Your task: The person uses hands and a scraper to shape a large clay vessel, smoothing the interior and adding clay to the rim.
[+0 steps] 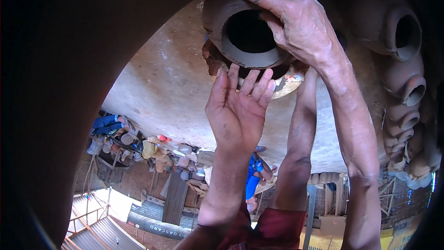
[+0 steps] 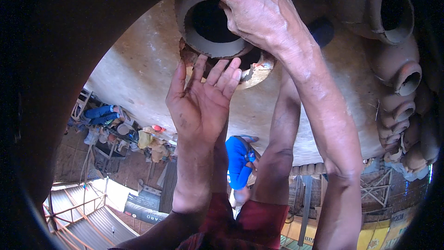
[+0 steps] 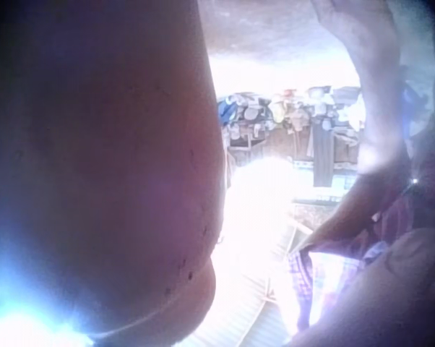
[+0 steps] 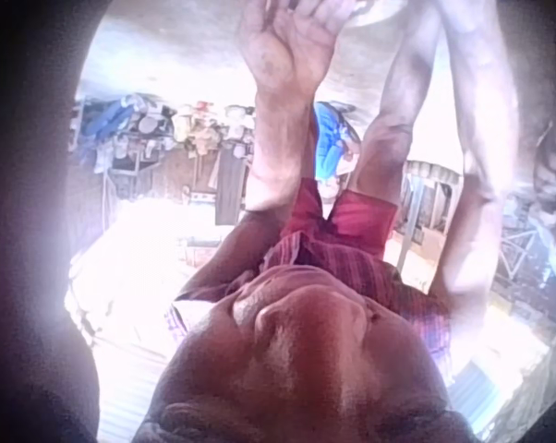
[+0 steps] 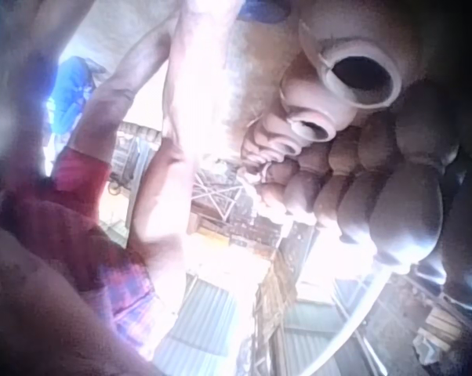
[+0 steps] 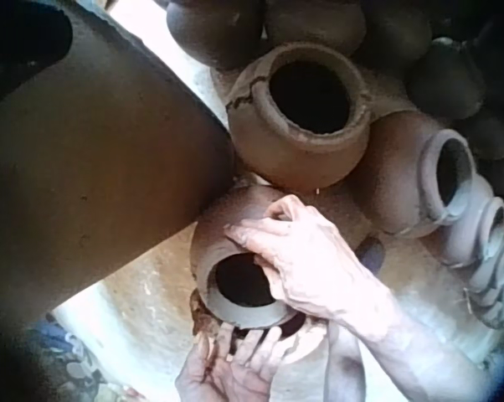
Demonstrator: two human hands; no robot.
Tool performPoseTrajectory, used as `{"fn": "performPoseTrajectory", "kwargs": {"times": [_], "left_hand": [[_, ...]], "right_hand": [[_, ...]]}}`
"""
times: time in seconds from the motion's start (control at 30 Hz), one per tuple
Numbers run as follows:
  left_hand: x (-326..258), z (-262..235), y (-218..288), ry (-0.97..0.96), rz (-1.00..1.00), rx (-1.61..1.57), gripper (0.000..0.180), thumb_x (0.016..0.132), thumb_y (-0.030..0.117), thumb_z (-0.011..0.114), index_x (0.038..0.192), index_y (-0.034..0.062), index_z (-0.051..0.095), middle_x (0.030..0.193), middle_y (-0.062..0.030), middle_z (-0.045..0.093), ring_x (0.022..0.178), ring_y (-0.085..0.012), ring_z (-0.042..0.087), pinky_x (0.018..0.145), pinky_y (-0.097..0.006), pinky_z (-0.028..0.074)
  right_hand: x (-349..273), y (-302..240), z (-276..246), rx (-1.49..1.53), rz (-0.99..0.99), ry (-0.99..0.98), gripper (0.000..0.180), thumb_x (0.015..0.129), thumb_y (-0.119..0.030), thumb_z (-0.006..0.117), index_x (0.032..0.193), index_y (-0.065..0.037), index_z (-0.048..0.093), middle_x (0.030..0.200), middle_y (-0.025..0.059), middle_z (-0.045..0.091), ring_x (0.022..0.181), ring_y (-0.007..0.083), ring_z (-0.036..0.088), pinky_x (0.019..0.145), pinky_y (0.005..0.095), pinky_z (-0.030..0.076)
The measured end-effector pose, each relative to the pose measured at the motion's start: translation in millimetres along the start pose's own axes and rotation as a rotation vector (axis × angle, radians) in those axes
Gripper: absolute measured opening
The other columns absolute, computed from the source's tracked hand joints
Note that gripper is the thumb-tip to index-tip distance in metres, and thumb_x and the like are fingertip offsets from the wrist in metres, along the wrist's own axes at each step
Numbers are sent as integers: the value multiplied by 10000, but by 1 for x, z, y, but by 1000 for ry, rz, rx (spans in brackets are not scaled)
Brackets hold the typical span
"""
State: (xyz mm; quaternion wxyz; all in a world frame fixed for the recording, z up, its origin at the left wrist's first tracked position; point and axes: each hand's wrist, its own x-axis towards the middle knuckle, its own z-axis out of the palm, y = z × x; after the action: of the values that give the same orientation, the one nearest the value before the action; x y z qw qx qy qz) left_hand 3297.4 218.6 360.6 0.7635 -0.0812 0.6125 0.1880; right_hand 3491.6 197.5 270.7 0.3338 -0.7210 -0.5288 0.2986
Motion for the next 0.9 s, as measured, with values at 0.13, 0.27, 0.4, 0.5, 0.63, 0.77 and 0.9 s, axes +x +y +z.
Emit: {"fn": "performPoseTrajectory", "kwargs": {"times": [0.13,0.27,0.4,0.5,0.63,0.77,0.9], "left_hand": [[3,-8,7,0,-5,3,677,1093,453,547,1622,98,317,1616,-281,407,1500,-428,428,1212,-503,409],[-7,-6,15,35,25,62,671,1081,452,574,1577,50,369,1598,-323,397,1480,-492,428,1204,-555,415],[-50,-9,37,8,89,224,612,1113,388,536,1567,5,388,1614,-312,383,1466,-503,449,1207,-576,435],[-89,-28,71,-29,145,399,592,1141,346,486,1611,12,350,1614,-260,418,1470,-430,477,1230,-530,432],[-125,-49,114,-87,80,669,625,1140,351,494,1652,37,318,1610,-243,448,1479,-368,489,1195,-480,463],[-173,-65,165,-29,71,957,606,1138,348,511,1638,38,367,1576,-227,516,1443,-338,540,1162,-442,476],[-208,-99,199,64,107,1072,612,1117,325,574,1618,16,404,1540,-201,568,1419,-311,568,1157,-423,458]], "right_hand": [[1,-3,0,-14,5,-43,427,817,-81,735,1243,-84,718,1115,109,746,1072,340,631,951,437,536],[-15,-18,-20,-67,27,-1,431,832,-109,746,1261,-94,712,1189,129,744,1145,338,635,980,423,528],[-68,-49,-32,-112,111,141,257,876,-135,760,1119,-52,754,1035,140,752,1011,302,722,899,416,589],[-96,-106,-17,-139,150,-274,136,857,-81,720,985,-38,728,964,121,736,963,292,707,908,427,566],[-129,-141,29,-298,171,-292,267,815,-140,754,1028,21,755,964,146,748,1011,283,708,942,424,525],[-103,-152,60,-453,203,-392,228,780,-133,785,975,-16,807,940,139,776,989,288,738,895,402,520],[-87,-143,66,-259,498,-490,110,729,-125,804,827,-78,825,860,135,794,861,336,780,848,455,557]]}}
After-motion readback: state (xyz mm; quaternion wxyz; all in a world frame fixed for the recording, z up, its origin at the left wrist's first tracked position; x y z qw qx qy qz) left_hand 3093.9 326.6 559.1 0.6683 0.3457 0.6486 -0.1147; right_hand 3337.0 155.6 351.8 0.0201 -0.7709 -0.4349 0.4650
